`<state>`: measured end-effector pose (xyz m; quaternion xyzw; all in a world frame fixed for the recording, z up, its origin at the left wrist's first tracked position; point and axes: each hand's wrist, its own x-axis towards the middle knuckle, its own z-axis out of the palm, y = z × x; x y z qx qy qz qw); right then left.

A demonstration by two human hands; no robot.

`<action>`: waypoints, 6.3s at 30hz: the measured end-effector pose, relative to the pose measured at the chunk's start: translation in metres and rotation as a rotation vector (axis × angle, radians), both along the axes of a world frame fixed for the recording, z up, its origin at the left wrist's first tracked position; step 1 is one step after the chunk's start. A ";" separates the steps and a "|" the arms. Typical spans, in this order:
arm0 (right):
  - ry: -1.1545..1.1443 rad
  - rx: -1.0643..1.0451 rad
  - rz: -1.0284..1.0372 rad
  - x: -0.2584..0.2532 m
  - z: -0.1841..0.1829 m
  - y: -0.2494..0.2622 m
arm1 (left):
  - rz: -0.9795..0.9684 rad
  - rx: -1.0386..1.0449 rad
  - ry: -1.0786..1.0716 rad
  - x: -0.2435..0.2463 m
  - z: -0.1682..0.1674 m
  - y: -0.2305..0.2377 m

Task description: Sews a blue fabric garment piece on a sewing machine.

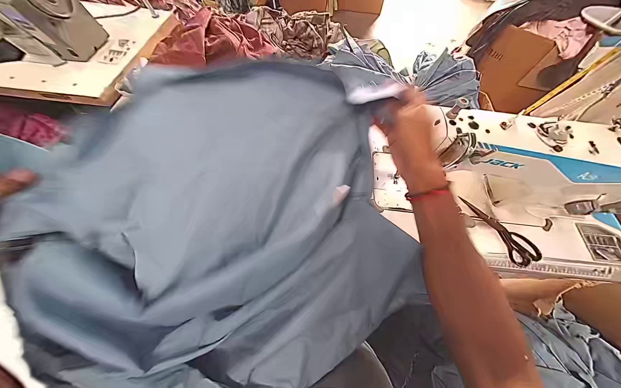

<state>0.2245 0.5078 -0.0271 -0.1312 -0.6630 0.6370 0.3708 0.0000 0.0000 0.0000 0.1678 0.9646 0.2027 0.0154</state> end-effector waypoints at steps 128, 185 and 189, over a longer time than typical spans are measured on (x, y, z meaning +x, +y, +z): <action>-0.580 -0.040 -0.425 0.139 -0.123 -0.022 | -0.936 0.347 -0.184 0.207 -0.140 0.405; -1.155 0.669 -0.402 0.141 -0.123 -0.003 | -1.378 0.188 0.368 0.157 -0.191 0.442; -1.151 0.632 -0.667 0.215 -0.084 0.056 | -1.351 0.190 0.345 0.159 -0.190 0.443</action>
